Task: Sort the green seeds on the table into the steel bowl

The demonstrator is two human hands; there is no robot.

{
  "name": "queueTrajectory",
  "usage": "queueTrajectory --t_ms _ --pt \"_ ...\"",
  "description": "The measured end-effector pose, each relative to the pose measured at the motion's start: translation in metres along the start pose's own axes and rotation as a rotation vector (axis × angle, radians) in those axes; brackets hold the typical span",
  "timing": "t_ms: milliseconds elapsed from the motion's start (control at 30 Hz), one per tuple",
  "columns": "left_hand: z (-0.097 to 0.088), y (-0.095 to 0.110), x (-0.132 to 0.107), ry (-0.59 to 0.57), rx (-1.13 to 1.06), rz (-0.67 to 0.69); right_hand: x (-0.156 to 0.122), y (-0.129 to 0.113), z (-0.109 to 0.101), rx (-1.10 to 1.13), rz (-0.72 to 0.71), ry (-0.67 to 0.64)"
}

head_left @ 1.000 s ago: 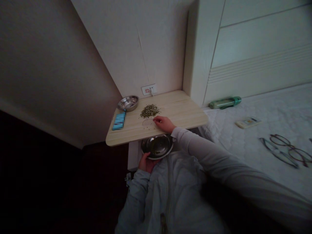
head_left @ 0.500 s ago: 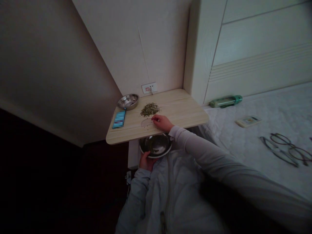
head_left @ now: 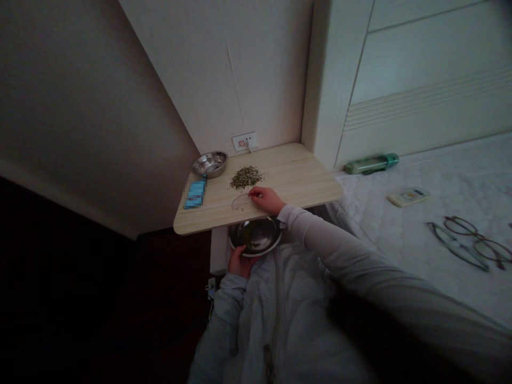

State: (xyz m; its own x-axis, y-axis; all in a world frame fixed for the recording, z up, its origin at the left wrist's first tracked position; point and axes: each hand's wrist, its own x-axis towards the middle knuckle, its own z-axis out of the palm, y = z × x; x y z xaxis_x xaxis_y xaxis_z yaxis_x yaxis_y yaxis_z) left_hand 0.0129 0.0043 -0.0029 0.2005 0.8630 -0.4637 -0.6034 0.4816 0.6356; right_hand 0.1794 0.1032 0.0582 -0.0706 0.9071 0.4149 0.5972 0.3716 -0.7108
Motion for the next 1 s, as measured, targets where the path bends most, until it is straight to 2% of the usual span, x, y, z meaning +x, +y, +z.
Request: queueTrajectory --t_ms 467,1000 --pt "-0.0005 0.0 0.0008 -0.013 -0.006 -0.007 0.0005 0.0018 0.0001 0.019 -0.015 -0.021" --pt "0.0005 0.0004 -0.0015 -0.02 0.031 0.017 -0.0031 -0.0034 -0.0042 0.11 0.041 -0.031"
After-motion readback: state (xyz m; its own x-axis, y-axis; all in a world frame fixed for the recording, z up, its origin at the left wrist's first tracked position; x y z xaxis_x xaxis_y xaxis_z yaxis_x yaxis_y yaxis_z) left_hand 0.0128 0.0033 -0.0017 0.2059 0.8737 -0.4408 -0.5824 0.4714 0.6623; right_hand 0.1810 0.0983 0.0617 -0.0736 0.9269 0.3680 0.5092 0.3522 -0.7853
